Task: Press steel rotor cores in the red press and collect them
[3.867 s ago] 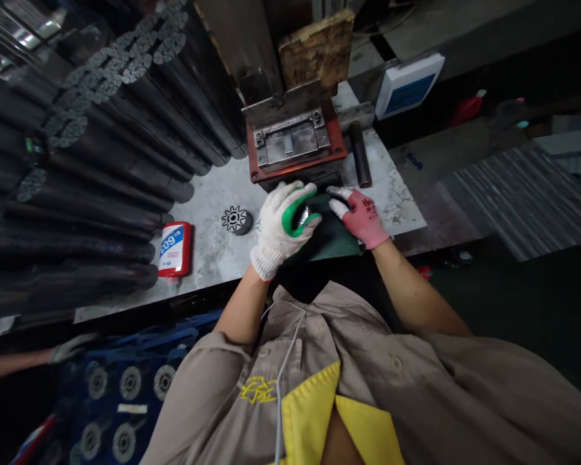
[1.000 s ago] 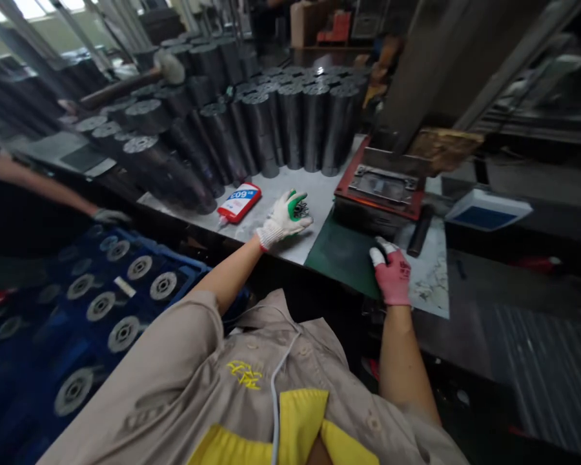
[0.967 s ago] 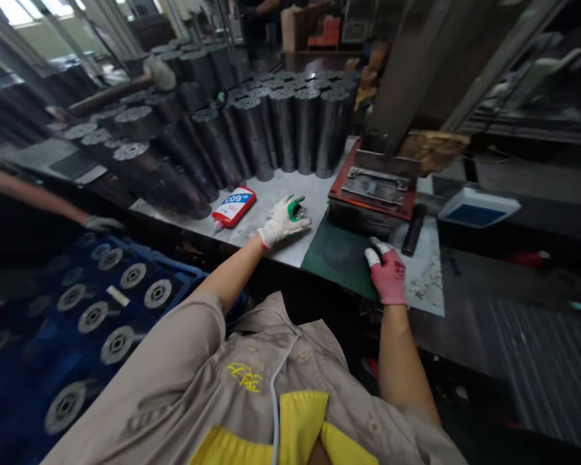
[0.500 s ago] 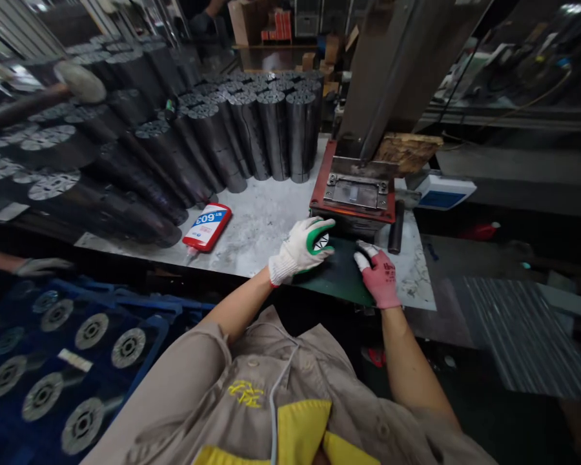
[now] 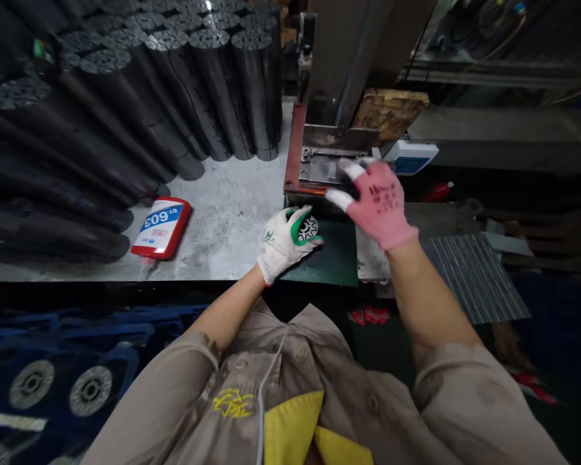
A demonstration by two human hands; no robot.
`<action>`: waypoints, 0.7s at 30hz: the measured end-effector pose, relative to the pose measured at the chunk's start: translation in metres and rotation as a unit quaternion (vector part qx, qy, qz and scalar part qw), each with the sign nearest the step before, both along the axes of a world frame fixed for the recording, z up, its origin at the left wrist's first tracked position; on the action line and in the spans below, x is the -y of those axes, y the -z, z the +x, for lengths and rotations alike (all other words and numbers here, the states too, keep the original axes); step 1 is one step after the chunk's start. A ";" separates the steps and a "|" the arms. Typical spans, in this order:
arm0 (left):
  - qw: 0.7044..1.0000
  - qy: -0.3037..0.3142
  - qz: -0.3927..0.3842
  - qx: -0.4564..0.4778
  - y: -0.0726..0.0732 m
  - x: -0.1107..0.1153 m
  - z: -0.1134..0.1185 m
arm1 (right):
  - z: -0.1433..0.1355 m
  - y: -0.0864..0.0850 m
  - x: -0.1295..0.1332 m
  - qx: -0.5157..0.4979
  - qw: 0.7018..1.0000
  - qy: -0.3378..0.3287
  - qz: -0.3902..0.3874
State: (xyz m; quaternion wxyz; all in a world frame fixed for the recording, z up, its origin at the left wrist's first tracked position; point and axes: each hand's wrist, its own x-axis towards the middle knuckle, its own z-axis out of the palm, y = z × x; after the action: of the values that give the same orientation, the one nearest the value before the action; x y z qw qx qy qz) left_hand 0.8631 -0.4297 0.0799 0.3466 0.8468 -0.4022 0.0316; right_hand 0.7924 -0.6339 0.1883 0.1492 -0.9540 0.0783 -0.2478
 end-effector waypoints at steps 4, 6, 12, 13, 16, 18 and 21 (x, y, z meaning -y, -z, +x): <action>1.000 0.017 0.013 -0.008 -0.002 0.001 0.002 | 0.044 -0.029 -0.012 -0.171 0.978 0.055 -0.107; 1.000 0.019 0.018 -0.005 0.000 0.001 0.003 | 0.051 -0.034 -0.017 -0.211 0.965 0.069 -0.142; 0.999 0.021 0.027 -0.001 0.006 0.004 0.002 | 0.030 -0.032 -0.011 -0.148 0.981 0.031 -0.118; 0.999 0.016 0.029 -0.003 0.006 0.005 0.002 | 0.022 -0.031 -0.012 -0.160 0.980 0.021 -0.118; 0.999 0.012 0.035 -0.014 0.006 0.006 0.003 | -0.002 -0.019 -0.023 -0.168 0.984 -0.026 -0.047; 0.999 0.023 0.040 -0.019 0.005 0.007 0.004 | -0.013 -0.002 -0.031 -0.162 0.984 -0.055 0.041; 0.998 0.044 0.034 -0.016 0.003 0.006 0.007 | -0.018 0.025 -0.040 -0.220 0.966 -0.059 0.124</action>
State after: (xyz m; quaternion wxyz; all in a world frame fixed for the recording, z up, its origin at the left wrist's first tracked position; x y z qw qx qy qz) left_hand 0.8698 -0.4357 0.0766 0.3248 0.8398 -0.4348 -0.0110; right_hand 0.7742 -0.5937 0.1628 0.2594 -0.9622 0.0828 -0.0106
